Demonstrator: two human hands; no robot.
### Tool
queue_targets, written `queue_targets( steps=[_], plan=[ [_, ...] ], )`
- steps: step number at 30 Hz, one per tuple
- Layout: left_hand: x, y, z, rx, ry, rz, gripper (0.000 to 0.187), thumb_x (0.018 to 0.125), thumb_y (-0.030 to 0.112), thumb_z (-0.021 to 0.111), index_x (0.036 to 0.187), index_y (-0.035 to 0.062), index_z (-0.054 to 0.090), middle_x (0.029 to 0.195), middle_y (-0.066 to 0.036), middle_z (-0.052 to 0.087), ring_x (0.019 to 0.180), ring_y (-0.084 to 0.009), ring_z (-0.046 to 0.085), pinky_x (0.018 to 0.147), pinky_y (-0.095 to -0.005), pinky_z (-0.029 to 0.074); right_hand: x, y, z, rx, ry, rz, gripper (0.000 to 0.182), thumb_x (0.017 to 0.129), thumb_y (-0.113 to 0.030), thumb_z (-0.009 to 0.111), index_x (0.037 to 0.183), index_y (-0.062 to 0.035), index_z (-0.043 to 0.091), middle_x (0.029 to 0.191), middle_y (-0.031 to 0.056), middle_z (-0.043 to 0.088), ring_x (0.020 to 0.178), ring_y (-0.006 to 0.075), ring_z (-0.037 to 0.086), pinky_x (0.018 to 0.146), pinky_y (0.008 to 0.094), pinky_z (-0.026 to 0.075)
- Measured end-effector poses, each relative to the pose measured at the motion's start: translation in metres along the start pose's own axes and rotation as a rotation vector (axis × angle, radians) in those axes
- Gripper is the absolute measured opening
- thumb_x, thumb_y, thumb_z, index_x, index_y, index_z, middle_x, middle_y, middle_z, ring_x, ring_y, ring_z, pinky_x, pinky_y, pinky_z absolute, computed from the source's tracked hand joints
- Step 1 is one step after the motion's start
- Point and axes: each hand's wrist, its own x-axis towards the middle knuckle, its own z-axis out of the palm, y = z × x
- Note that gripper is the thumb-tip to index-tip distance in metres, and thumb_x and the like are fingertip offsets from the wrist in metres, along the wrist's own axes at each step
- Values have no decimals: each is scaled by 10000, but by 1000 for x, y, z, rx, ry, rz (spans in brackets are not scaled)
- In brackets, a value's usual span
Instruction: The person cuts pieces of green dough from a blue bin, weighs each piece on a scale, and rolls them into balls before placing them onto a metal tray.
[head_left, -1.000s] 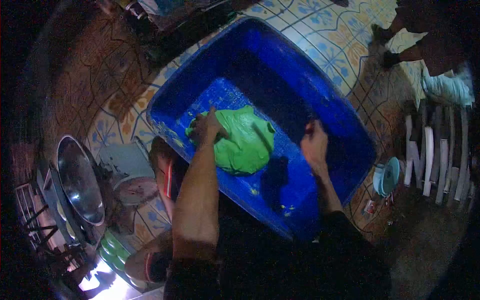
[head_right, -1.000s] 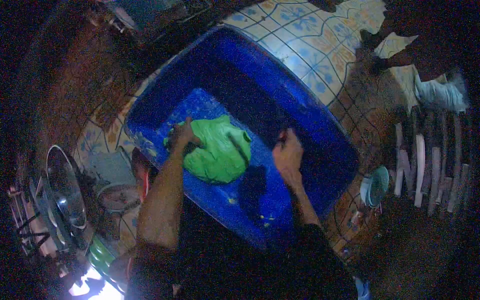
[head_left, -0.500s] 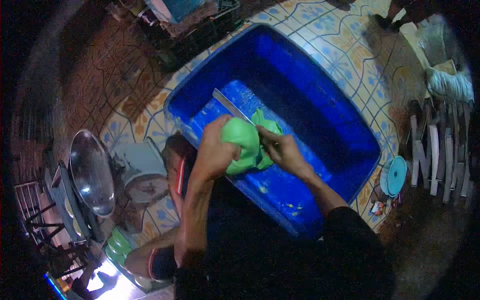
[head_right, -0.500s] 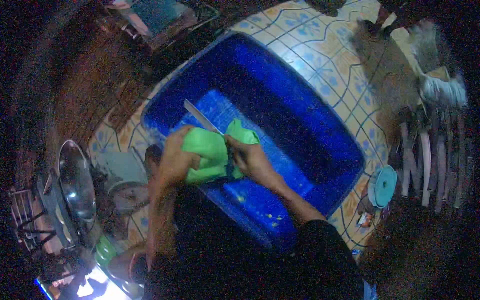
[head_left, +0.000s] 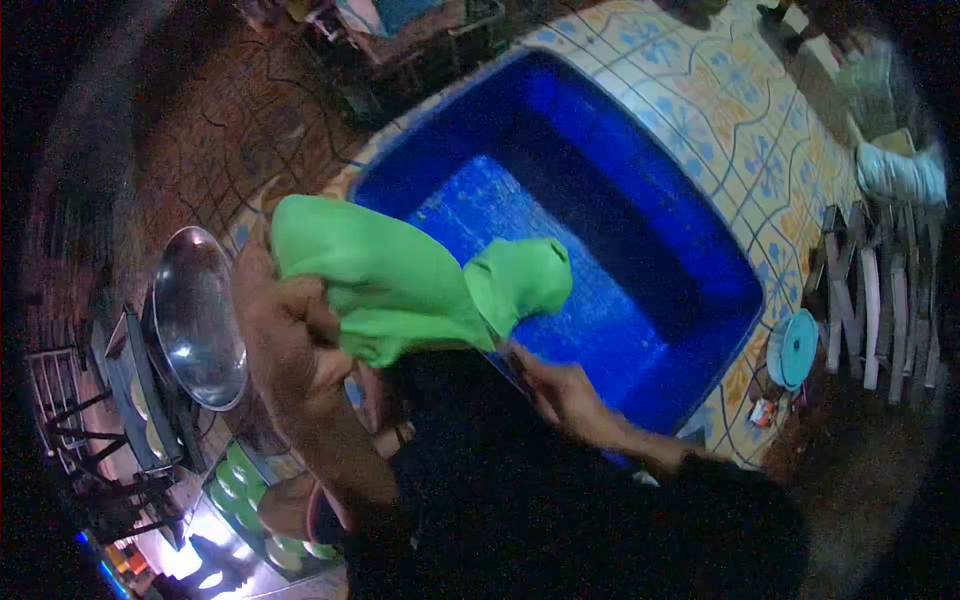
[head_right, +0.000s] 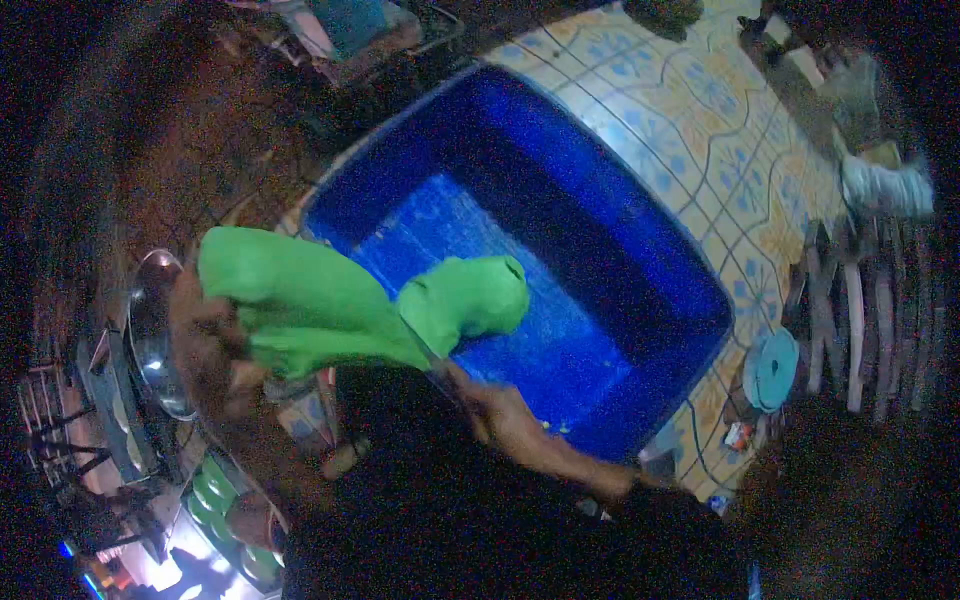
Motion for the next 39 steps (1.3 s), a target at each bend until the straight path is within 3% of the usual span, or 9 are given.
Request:
queue_targets(
  steps=[3, 9, 11, 16, 22, 24, 27, 32, 39],
  plan=[
    [-7, 14, -6, 26, -150, 172, 462, 521, -56, 390, 964, -73, 522, 828, -99, 557, 645, -140, 535, 516, -179, 408, -17, -23, 9, -132, -14, -56, 448, 860, -90, 475, 1302, -62, 410, 754, 213, 589, 597, 362, 568, 556, 391, 451],
    [-10, 72, -29, 272, -321, 470, 450, 588, 5, 496, 1032, -59, 523, 882, -150, 583, 760, -229, 576, 714, -260, 468, 6, 7, 51, -448, -201, -786, 480, 849, -70, 507, 1317, -109, 410, 883, 181, 625, 669, 365, 599, 614, 414, 467],
    [-11, 107, -56, 601, -389, 647, 471, 595, 28, 525, 1059, -53, 511, 911, -145, 582, 796, -227, 572, 736, -267, 464, -23, -1, 53, -531, -401, -431, 455, 848, -61, 509, 1297, -89, 440, 874, 161, 646, 637, 287, 599, 615, 384, 473],
    [-26, 167, -103, 1359, -558, 830, 539, 614, 85, 597, 1126, -37, 480, 983, -131, 577, 886, -224, 563, 790, -284, 456, 36, -20, 27, -294, 110, -482, 363, 936, -156, 449, 1285, -57, 464, 685, -10, 521, 577, 67, 466, 522, 219, 395],
    [46, 168, -196, 1596, -182, 420, 623, 634, 143, 668, 1193, -22, 449, 1056, -118, 572, 977, -220, 554, 844, -301, 448, 81, -22, 36, -494, 156, -688, 346, 899, -86, 498, 1243, -44, 505, 887, 34, 577, 616, 81, 485, 577, 217, 440],
    [92, 123, -267, 1221, -90, 1357, 703, 635, 260, 735, 1229, 35, 434, 1118, -136, 560, 1063, -270, 526, 909, -340, 412, 84, -28, 40, -645, 197, -837, 348, 901, -84, 491, 1245, -39, 500, 888, 37, 580, 606, 81, 484, 577, 216, 440],
    [54, 87, -275, 1776, 243, 675, 740, 654, 353, 737, 1269, 98, 412, 1161, -153, 539, 1098, -312, 499, 946, -391, 381, 66, -39, 44, -348, 135, -464, 338, 897, -68, 480, 1231, -24, 507, 902, 45, 578, 620, 95, 492, 586, 236, 447],
    [21, 49, -288, 1740, 500, 312, 490, 722, 424, 660, 1076, 92, 598, 958, -150, 622, 913, -389, 556, 869, -505, 381, 81, -20, 35, -507, 223, -626, 347, 899, -65, 466, 1242, -22, 495, 897, 38, 570, 604, 91, 480, 564, 230, 435],
    [7, 51, -321, 1620, 714, 399, 327, 777, 387, 621, 902, 91, 681, 908, -160, 618, 853, -323, 583, 766, -432, 434, 70, -43, 53, -330, 162, -494, 347, 915, -89, 458, 1257, -36, 483, 880, 8, 561, 575, 59, 462, 520, 205, 419]
  ],
)
